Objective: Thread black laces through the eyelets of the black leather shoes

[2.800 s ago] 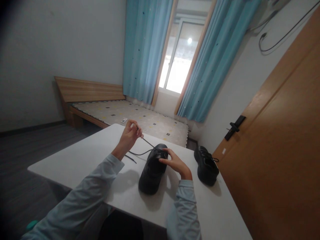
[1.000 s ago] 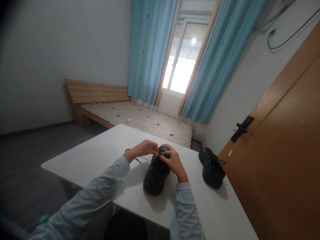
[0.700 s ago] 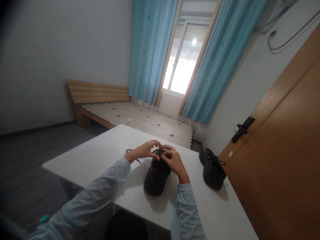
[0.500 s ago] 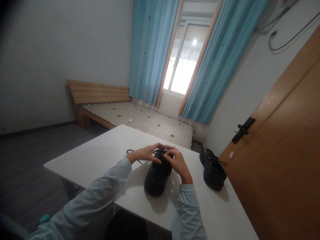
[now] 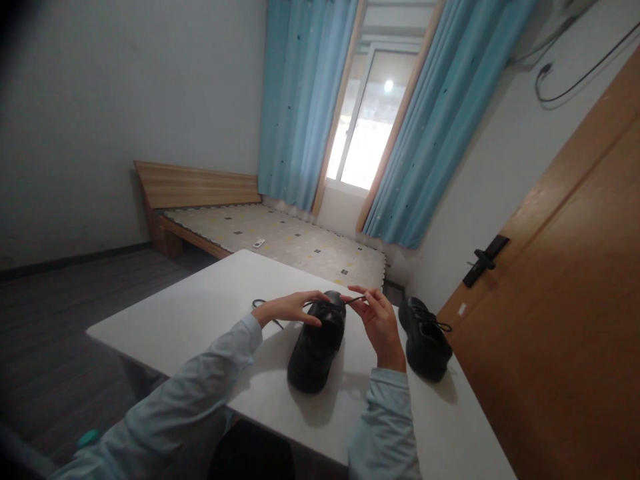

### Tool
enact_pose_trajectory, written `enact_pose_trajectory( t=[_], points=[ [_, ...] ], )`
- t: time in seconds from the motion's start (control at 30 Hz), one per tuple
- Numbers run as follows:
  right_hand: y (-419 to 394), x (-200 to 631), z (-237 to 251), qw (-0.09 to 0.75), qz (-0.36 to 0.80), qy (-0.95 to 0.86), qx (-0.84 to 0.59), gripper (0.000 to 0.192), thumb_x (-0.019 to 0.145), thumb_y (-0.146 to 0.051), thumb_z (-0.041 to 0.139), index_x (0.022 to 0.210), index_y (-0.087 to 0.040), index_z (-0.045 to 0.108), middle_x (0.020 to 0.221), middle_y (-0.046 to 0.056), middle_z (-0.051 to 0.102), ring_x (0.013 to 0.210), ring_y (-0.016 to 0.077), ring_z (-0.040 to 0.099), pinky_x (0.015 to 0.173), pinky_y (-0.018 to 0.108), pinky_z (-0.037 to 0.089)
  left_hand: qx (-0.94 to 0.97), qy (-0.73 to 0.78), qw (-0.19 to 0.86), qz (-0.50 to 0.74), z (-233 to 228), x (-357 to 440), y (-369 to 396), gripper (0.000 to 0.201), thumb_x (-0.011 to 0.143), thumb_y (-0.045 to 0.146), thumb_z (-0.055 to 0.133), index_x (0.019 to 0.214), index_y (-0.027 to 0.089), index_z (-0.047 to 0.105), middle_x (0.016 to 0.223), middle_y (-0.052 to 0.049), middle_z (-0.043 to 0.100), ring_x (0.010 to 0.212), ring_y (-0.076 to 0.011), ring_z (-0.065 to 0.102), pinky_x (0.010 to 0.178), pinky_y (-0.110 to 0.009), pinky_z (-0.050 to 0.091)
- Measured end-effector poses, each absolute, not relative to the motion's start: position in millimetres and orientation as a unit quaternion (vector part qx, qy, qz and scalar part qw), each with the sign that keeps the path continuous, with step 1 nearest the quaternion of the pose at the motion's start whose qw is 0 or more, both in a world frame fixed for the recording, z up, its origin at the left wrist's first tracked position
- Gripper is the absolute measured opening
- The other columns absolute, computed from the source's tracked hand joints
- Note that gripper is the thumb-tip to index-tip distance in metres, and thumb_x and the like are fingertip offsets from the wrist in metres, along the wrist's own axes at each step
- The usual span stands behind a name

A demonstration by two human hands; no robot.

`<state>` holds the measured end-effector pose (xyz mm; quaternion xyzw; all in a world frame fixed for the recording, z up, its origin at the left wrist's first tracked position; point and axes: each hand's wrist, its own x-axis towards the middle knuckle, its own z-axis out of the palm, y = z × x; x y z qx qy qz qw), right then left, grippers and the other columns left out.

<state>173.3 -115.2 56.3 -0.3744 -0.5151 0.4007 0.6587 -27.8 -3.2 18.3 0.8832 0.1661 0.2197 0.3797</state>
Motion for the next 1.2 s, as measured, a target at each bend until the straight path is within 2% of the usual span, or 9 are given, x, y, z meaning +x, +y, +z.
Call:
enact_pose_trajectory(
  t=[0.1,0.27,0.43,0.63,0.77,0.9,1.1,1.2],
  points=[
    [-118.4,176.2,57.0,0.636,0.391,-0.526,-0.407,0.024,0.079,-0.042,0.057,0.072,-0.022,0.046,0.098,0.005,0.067,0.065,0.0170,0.065,0.080,0.044,0.052,0.887,0.167,0.373,0.216,19.9,-28.8,-3.8,0.063,0.066,0.046,0.070,0.121,0.022,0.051,0.120,-0.007,0.057,0.109,-0.0211,0.052,0.094,-0.032,0.038],
    [-121.9,175.6,56.8,0.595,0.419,-0.538,-0.426,0.028,0.078,-0.046,0.057,0.072,-0.021,0.045,0.099,0.004,0.066,0.044,0.0077,0.052,0.061,0.036,0.056,0.892,0.164,0.366,0.210,19.4,-29.9,-2.2,0.061,0.068,0.047,0.068,0.121,0.023,0.051,0.121,-0.006,0.056,0.109,-0.0209,0.052,0.094,-0.031,0.037],
    [-125.8,180.6,57.2,0.559,0.460,-0.540,-0.430,0.027,0.077,-0.044,0.060,0.071,-0.021,0.048,0.089,0.001,0.066,0.036,0.0042,0.044,0.051,0.031,0.054,0.892,0.171,0.366,0.202,19.9,-30.9,-1.7,0.060,0.068,0.047,0.068,0.120,0.023,0.052,0.121,-0.006,0.056,0.109,-0.0208,0.052,0.095,-0.031,0.037],
    [-132.1,187.2,57.9,0.519,0.492,-0.549,-0.433,0.028,0.075,-0.045,0.062,0.072,-0.019,0.053,0.084,0.000,0.065,0.034,0.0034,0.044,0.052,0.031,0.055,0.890,0.184,0.366,0.201,20.4,-30.4,-2.4,0.062,0.067,0.047,0.069,0.121,0.022,0.051,0.122,-0.007,0.055,0.110,-0.0213,0.051,0.095,-0.032,0.036],
    [-133.3,185.0,59.8,0.523,0.498,-0.553,-0.416,0.026,0.076,-0.045,0.061,0.075,-0.020,0.054,0.085,0.000,0.063,0.038,0.0061,0.051,0.054,0.032,0.055,0.890,0.181,0.365,0.203,19.2,-29.2,-2.4,0.062,0.067,0.047,0.069,0.120,0.022,0.051,0.121,-0.007,0.055,0.109,-0.0215,0.051,0.095,-0.033,0.037],
    [-136.3,179.5,62.7,0.520,0.495,-0.574,-0.393,0.023,0.078,-0.043,0.060,0.075,-0.020,0.058,0.086,0.001,0.061,0.052,0.0121,0.061,0.068,0.037,0.055,0.890,0.169,0.373,0.201,19.4,-29.4,-1.4,0.061,0.068,0.047,0.068,0.121,0.021,0.051,0.121,-0.007,0.056,0.109,-0.0215,0.051,0.094,-0.032,0.038],
    [-142.6,172.0,68.1,0.418,0.466,-0.681,-0.381,0.024,0.074,-0.040,0.066,0.069,-0.016,0.069,0.095,0.010,0.065,0.083,0.0223,0.065,0.077,0.038,0.051,0.885,0.176,0.372,0.220,24.4,-31.2,2.2,0.037,0.087,0.041,0.045,0.115,0.019,0.055,0.117,-0.006,0.060,0.104,-0.0159,0.054,0.091,-0.026,0.040],
    [-142.3,168.0,70.0,0.361,0.462,-0.721,-0.369,0.022,0.074,-0.038,0.067,0.078,-0.018,0.073,0.104,0.011,0.064,0.091,0.0237,0.063,0.083,0.039,0.049,0.885,0.214,0.328,0.250,27.0,-34.1,5.6,0.032,0.089,0.038,0.042,0.105,0.017,0.060,0.109,-0.006,0.064,0.100,-0.0150,0.056,0.090,-0.025,0.040]
  ],
)
